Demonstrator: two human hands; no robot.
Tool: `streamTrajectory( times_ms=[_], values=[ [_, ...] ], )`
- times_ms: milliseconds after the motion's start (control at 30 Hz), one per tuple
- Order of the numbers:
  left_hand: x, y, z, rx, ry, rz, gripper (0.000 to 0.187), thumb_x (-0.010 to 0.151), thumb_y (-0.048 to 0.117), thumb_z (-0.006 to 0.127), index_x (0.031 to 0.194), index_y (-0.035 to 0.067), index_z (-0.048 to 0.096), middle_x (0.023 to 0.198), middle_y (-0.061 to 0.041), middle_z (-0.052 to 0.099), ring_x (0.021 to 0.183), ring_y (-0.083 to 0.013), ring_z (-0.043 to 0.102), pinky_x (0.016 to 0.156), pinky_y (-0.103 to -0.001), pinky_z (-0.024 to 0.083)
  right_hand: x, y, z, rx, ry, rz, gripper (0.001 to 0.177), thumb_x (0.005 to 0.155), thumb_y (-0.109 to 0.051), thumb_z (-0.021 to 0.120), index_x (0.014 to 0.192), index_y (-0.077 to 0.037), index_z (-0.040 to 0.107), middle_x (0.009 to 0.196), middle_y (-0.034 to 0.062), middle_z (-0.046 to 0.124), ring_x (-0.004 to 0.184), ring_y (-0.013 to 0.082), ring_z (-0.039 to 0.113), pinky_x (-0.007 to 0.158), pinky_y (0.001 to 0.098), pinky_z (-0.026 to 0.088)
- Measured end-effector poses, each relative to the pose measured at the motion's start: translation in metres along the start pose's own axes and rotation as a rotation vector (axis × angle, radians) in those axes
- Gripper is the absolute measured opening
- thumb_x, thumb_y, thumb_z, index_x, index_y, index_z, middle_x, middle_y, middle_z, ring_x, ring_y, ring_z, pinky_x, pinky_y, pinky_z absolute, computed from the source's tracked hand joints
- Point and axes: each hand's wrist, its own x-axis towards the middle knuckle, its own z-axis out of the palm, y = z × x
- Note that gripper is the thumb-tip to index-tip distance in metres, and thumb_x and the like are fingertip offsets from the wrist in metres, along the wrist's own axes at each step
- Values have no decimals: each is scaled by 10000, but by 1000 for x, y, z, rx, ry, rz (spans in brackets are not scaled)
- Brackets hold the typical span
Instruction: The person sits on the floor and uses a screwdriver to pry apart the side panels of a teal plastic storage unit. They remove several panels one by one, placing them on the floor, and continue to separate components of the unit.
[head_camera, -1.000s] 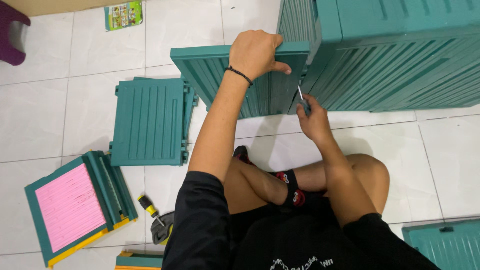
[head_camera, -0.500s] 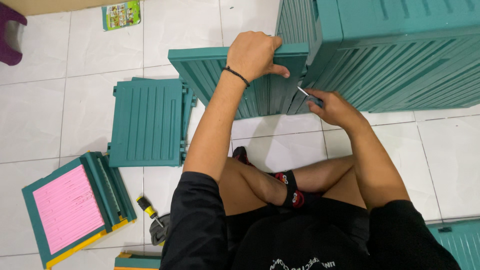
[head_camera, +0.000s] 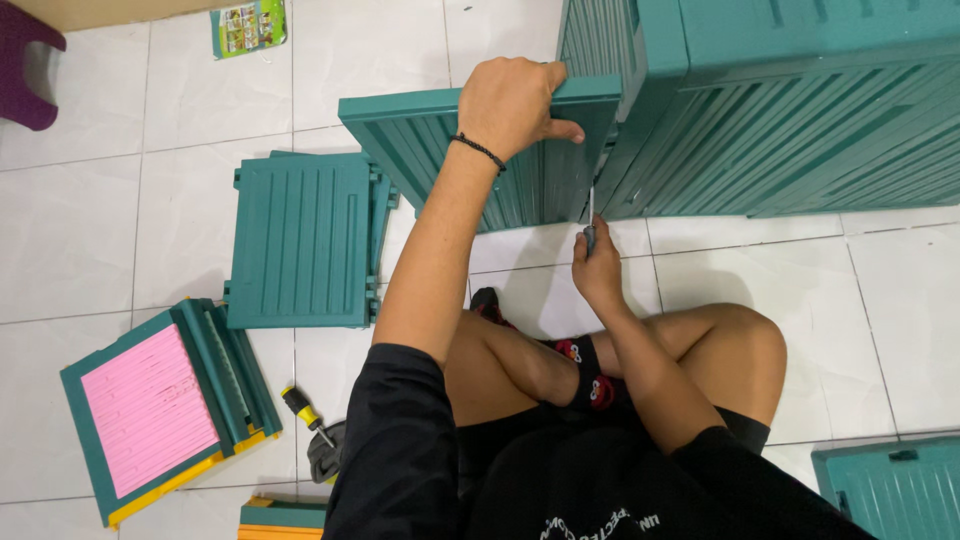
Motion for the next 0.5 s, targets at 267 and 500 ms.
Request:
streamTrajectory(
  times_ms=[267, 500],
  values=[
    [0, 0, 0, -4, -18, -17, 655, 541, 667, 909, 709, 92, 644, 563, -93, 641, 574, -339, 655, 540, -453, 513, 7, -11, -11, -153, -54, 9, 458, 1006, -170, 551, 1442, -41, 507, 987, 313, 706, 907, 503, 685, 787, 551, 546],
    [0, 1, 0, 12, -24, -8, 666, 552, 682, 908, 719, 90, 652, 563, -94, 641, 578, -337, 661, 540, -451, 518, 17, -16, -20, -365, -200, 46, 459, 1024, -226, 494, 1407, 20, 436, 972, 364, 684, 883, 557, 666, 814, 601, 532]
  ],
)
